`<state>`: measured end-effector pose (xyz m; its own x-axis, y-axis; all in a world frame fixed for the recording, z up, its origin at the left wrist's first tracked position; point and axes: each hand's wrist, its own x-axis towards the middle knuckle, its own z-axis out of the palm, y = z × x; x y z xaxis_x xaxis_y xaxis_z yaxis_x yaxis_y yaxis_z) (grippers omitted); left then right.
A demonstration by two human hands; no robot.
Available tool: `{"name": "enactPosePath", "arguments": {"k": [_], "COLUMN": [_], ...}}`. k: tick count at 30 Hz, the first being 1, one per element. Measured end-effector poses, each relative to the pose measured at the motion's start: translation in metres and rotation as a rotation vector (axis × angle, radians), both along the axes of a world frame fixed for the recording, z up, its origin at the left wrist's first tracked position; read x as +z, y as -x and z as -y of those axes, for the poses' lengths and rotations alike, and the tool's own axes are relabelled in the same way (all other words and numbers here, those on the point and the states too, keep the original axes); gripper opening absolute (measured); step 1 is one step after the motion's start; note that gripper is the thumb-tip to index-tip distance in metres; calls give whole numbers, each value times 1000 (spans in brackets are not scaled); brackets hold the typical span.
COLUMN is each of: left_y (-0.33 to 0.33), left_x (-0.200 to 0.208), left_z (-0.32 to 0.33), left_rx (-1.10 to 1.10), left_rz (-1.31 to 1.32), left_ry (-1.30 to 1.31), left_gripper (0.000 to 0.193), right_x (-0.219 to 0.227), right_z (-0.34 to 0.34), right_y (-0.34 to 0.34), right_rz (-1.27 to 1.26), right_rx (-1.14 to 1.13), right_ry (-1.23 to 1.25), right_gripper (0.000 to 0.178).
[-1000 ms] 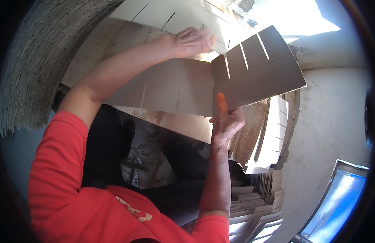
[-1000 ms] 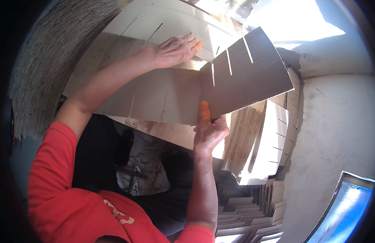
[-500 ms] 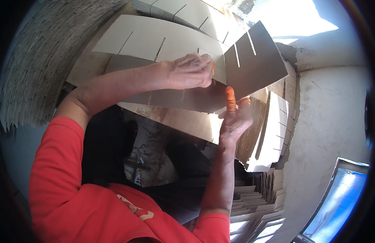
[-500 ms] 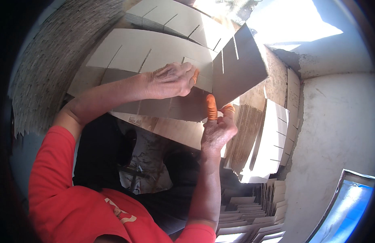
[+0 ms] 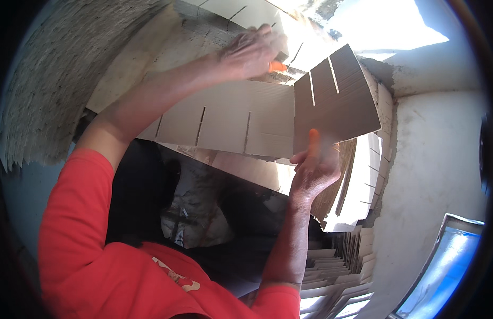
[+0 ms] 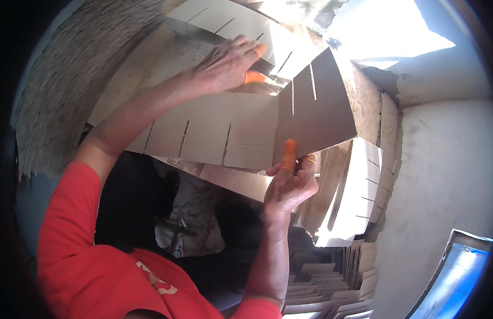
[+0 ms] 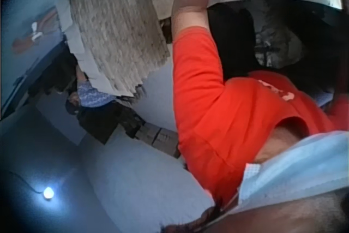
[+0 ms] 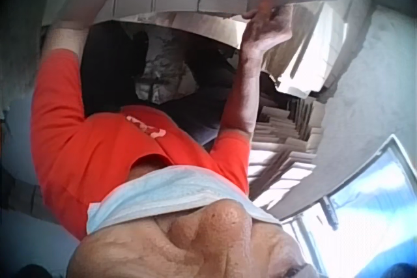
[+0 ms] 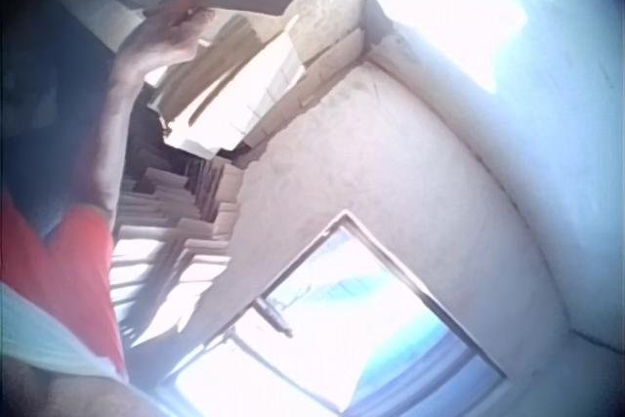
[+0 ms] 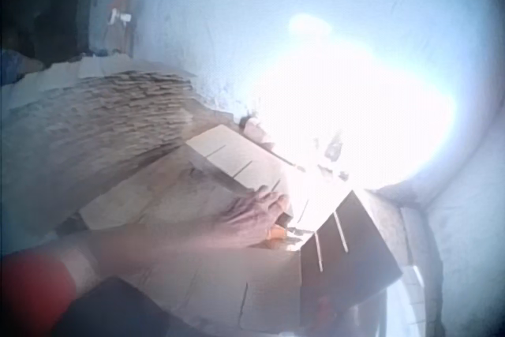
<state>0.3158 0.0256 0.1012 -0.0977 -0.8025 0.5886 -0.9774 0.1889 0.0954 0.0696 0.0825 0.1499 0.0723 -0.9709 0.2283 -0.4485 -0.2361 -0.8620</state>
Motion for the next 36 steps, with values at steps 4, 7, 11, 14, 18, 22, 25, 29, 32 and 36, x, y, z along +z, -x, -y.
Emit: {"name": "enactPosePath", "arguments": {"k": [4,7,11,14,18,22,25,29,32,36], "left_y": [-47,-39,-30,-34,-38,-31,-19,-11,-10,-1], "left_x": [-50,-57,-41,-42,-34,-15,-9,-3,-4,-9], "left_z": [58,69,66,63,54,43,32,21,18,16], "left_rx": [148,151,106,50,-103,-179,-138,-78,-116,-163], "left_rz": [355,605,610,352,209,397,451,499,504,479], "left_ry": [-48,-179,-191,-1,0,30,9,-12,69,119], "left_gripper": [36,23,7,8,17,33,40,42,42,41], "right_x": [-4,-4,-10,-11,-7,-6,-4,-1,-4,-4], "right_z": [1,1,4,3,0,0,1,0,-1,0], "right_y": [-2,-2,4,4,-1,-1,2,2,2,3], "right_rz": [69,95,66,82,146,142,96,77,120,170], "right_rx": [57,52,73,86,61,49,38,51,60,81], "right_ry": [21,39,55,47,38,35,12,25,41,28], "right_gripper": [6,8,11,12,11,12,12,13,13,13]}}
